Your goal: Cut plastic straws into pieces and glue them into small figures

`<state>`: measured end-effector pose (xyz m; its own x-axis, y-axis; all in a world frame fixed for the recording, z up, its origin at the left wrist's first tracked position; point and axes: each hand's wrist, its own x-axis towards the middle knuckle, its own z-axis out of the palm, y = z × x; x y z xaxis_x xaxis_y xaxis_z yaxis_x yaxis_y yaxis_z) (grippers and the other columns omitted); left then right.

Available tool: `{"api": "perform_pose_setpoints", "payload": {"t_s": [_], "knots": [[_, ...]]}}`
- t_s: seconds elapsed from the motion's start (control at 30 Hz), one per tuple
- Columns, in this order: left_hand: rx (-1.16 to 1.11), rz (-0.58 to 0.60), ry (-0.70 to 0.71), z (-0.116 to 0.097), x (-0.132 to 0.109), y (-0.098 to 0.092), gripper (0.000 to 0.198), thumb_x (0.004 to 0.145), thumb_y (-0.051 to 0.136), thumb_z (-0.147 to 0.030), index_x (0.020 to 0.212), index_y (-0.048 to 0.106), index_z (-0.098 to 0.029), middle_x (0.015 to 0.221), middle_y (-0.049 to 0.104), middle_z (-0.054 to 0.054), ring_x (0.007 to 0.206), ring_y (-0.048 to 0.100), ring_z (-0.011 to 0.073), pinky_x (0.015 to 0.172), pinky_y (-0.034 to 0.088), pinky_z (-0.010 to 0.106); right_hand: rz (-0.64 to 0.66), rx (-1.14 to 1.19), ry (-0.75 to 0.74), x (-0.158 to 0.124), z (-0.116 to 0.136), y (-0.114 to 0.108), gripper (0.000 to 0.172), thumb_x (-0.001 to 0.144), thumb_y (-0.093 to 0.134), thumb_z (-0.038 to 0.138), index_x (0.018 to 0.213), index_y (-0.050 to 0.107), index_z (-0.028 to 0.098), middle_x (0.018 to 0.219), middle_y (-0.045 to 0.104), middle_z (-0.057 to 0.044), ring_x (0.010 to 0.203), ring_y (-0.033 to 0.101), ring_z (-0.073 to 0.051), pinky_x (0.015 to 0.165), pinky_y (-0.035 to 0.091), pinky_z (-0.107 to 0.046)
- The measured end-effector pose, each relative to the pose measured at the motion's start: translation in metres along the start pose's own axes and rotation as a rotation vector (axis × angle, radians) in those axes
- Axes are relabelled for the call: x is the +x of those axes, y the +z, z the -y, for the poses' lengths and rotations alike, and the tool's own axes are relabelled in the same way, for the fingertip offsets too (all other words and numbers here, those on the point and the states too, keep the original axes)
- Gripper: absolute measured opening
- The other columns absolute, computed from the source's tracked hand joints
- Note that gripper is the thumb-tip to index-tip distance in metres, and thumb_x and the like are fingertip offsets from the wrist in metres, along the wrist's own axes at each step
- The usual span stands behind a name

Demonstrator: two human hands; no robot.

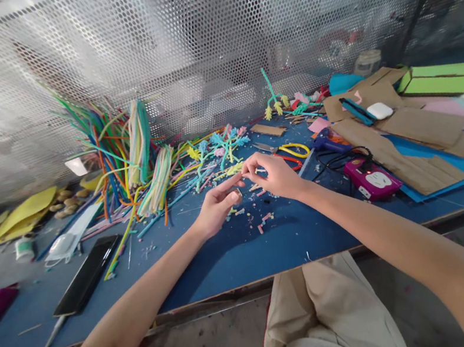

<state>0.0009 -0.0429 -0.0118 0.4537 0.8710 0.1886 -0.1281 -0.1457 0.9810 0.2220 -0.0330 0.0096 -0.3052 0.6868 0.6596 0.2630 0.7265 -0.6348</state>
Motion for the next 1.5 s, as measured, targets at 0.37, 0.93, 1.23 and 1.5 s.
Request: {"api": "perform_pose_setpoints", "payload": {"t_s": [0.37, 0.93, 1.23, 1.5], "knots": [[0.061, 0.037, 0.021, -0.002, 0.0, 0.0, 0.06, 0.082, 0.078, -0.051, 0.135, 0.067, -0.025, 0.116, 0.068, 0.009, 0.074, 0.056, 0.0098, 0.07, 0.047, 0.026, 0.083, -0.023, -0.053, 0.002, -0.001, -0.001, 0.018, 0.094, 0.047, 0.017, 0.082, 0.037, 0.025, 0.093, 0.059, -0.004, 0.081, 0.054, -0.019, 0.078, 0.045, -0.038], [0.401, -0.135, 0.145, -0.006, 0.009, -0.014, 0.04, 0.094, 0.063, -0.054, 0.095, 0.067, -0.014, 0.078, 0.061, 0.002, 0.061, 0.05, 0.0088, 0.059, 0.042, 0.022, 0.145, 0.004, -0.048, -0.001, -0.006, 0.005, 0.009, 0.097, 0.06, 0.029, 0.102, 0.06, 0.022, 0.094, 0.066, -0.003, 0.08, 0.061, -0.015, 0.078, 0.051, -0.031], [0.399, -0.028, 0.156, -0.005, 0.007, -0.011, 0.037, 0.096, 0.061, -0.052, 0.098, 0.061, -0.015, 0.073, 0.053, -0.002, 0.063, 0.049, 0.0089, 0.061, 0.04, 0.021, 0.203, -0.067, -0.236, 0.003, -0.008, 0.006, 0.028, 0.101, 0.058, 0.03, 0.125, 0.07, 0.025, 0.111, 0.069, -0.008, 0.104, 0.064, -0.02, 0.091, 0.054, -0.038], [0.386, 0.0, 0.147, -0.004, 0.005, -0.01, 0.036, 0.094, 0.064, -0.051, 0.098, 0.058, -0.016, 0.073, 0.051, -0.003, 0.062, 0.044, 0.0085, 0.058, 0.038, 0.02, 0.222, -0.041, -0.251, 0.002, -0.013, 0.007, 0.03, 0.099, 0.063, 0.031, 0.127, 0.071, 0.026, 0.109, 0.067, -0.008, 0.099, 0.065, -0.019, 0.088, 0.056, -0.037]]}}
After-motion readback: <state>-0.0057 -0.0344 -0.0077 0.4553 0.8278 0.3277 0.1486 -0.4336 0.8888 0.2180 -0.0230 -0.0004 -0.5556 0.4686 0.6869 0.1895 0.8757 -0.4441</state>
